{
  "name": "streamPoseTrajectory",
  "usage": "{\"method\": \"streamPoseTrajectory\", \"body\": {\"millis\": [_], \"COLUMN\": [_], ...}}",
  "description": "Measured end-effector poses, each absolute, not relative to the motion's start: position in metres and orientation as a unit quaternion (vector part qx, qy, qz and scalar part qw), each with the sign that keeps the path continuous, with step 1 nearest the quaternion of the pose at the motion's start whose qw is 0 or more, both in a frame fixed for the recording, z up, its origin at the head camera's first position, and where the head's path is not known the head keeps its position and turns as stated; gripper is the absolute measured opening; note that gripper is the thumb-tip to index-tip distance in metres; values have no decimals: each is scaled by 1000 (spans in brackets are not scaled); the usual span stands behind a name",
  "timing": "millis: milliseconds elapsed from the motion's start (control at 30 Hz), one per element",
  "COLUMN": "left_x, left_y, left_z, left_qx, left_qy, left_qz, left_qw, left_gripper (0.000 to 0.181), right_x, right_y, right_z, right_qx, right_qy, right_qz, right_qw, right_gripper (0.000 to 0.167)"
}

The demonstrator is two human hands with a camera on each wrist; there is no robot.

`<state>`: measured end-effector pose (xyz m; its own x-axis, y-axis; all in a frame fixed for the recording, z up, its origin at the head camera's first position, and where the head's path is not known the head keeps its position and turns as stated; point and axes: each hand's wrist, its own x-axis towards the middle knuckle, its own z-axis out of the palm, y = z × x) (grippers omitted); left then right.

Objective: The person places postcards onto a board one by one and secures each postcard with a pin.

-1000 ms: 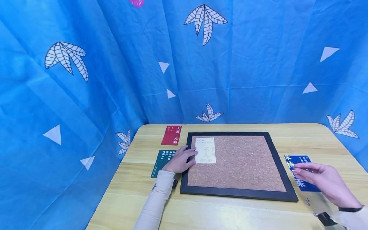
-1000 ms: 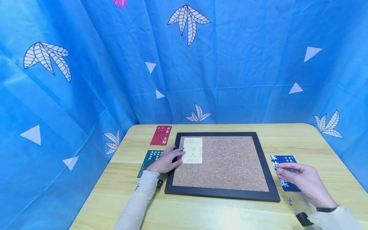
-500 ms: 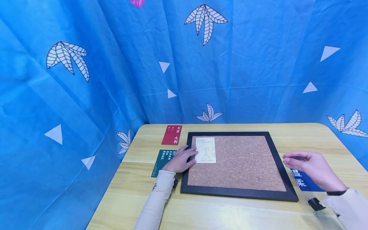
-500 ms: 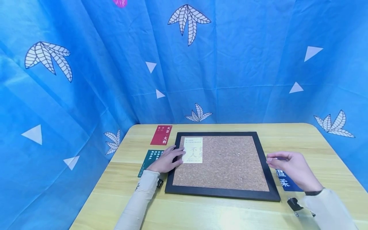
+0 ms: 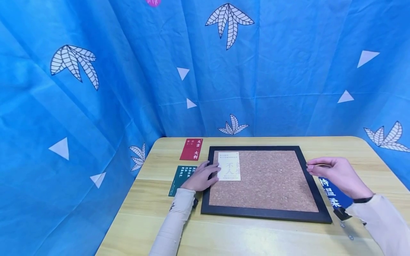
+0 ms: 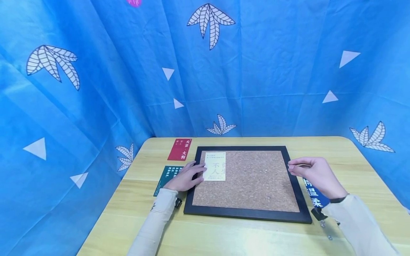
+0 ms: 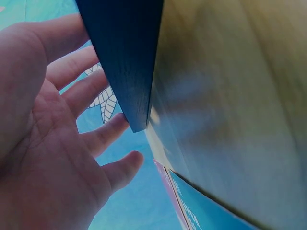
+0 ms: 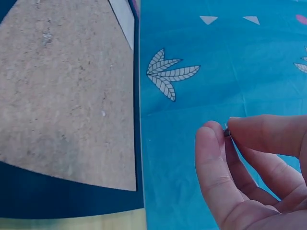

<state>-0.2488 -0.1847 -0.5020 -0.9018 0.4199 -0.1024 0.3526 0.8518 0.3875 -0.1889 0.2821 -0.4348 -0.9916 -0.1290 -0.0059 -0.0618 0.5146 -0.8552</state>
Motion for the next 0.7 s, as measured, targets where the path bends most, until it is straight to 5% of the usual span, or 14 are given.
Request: {"method": "streamPoseTrajectory", "body": {"millis": [700], "left_x": [-248], "left_y": [-184], "left_z": [-500], "left_qx": [206], "left_qy": [957], "left_qz": [181], "left_qw": [92], "left_gripper": [51], "right_x": [-228], "right_y": [250], "right_z": [-414], "right_qx": [-68], "right_qy": [904], "right_qz": [-421], "right_qw": [37], "right_gripper": [41]}}
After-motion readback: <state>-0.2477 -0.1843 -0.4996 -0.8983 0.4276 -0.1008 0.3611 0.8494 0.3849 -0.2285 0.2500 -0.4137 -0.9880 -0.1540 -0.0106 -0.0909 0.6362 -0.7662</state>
